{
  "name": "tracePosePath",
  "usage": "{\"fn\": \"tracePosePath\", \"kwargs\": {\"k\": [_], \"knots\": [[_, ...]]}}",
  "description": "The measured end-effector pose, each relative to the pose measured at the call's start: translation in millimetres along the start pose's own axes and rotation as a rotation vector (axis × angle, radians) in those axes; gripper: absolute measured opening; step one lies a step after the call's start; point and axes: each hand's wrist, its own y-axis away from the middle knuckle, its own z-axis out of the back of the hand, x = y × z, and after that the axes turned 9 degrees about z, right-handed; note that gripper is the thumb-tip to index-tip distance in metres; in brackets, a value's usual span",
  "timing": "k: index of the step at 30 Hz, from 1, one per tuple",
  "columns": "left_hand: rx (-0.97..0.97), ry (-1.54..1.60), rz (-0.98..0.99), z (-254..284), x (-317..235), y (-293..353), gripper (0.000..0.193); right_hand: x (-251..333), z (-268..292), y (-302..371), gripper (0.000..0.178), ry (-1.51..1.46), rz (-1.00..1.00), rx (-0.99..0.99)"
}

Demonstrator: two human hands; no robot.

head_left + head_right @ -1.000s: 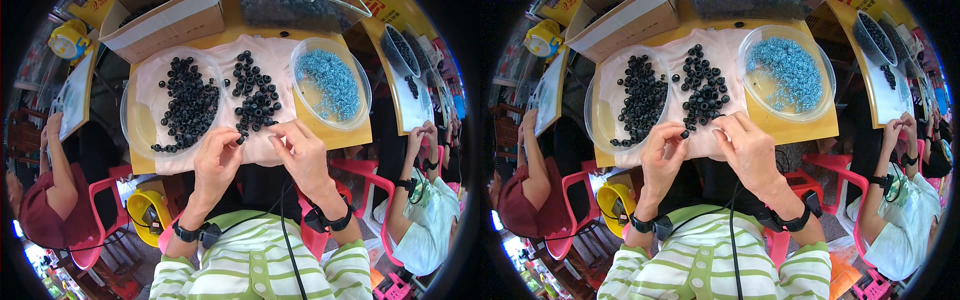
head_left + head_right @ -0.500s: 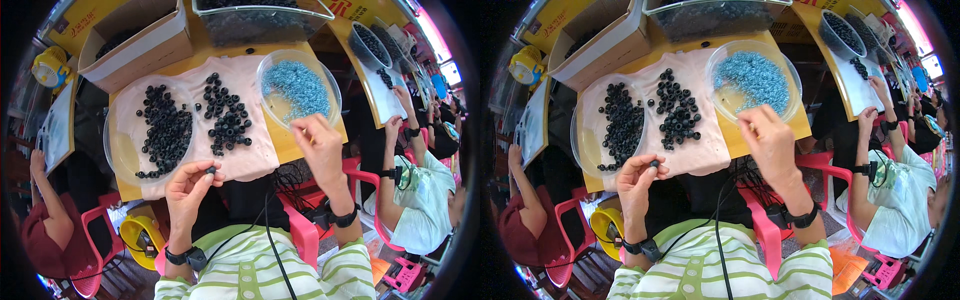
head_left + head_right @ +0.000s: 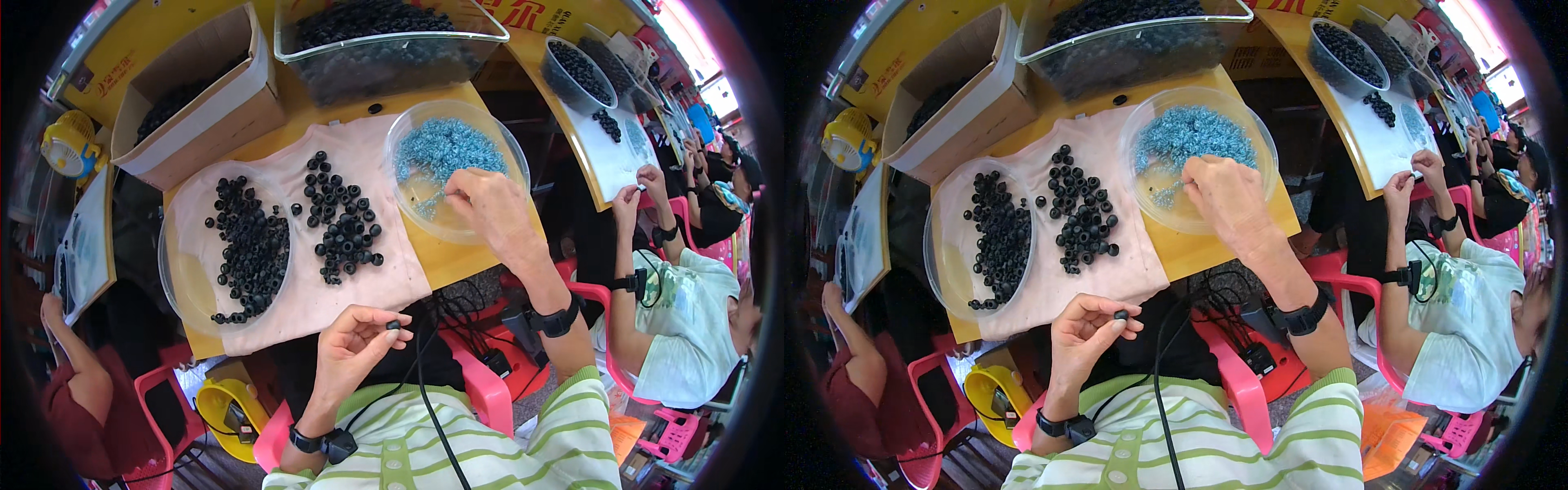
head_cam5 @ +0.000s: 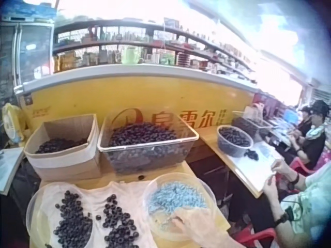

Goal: Assembling small black plastic components by inserting small blue and white beads into them at a workbench.

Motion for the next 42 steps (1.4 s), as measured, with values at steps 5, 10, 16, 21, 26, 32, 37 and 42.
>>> {"fn": "tracePosePath", "kwargs": {"k": [5,10,16,21,26,32,37,42], "knots": [[-0.026,-0.022,0.016,2.8,-0.2,-3.5,0.014,9.3,3.0,-7.5,0.005,-0.139,0.019,0.038],[-0.031,-0.029,0.025,3.9,0.4,-4.0,0.014,0.0,-1.0,-1.7,0.005,-0.054,-0.060,0.090],[-0.048,-0.018,0.044,3.1,-3.2,-3.9,0.019,14.0,0.8,-11.0,0.007,-0.143,-0.059,0.087],[-0.003,-0.063,0.064,7.9,-3.6,-2.3,0.023,12.1,-14.2,-15.8,0.008,-0.158,-0.027,0.109],[0.038,-0.078,0.074,8.5,-3.4,-0.9,0.022,8.8,-15.1,-14.5,0.010,-0.120,-0.012,0.016],[-0.001,-0.091,-0.101,13.2,-0.3,-1.3,0.021,9.2,-1.5,-13.0,0.011,-0.310,-0.100,-0.004],[-0.090,0.054,-0.049,12.7,-9.6,-1.7,0.019,8.3,6.8,-3.4,0.013,-0.479,-0.205,-0.002],[0.064,0.334,-0.007,12.8,-17.2,-11.4,0.019,14.8,12.1,5.8,0.009,-0.599,-0.275,-0.084]]}}
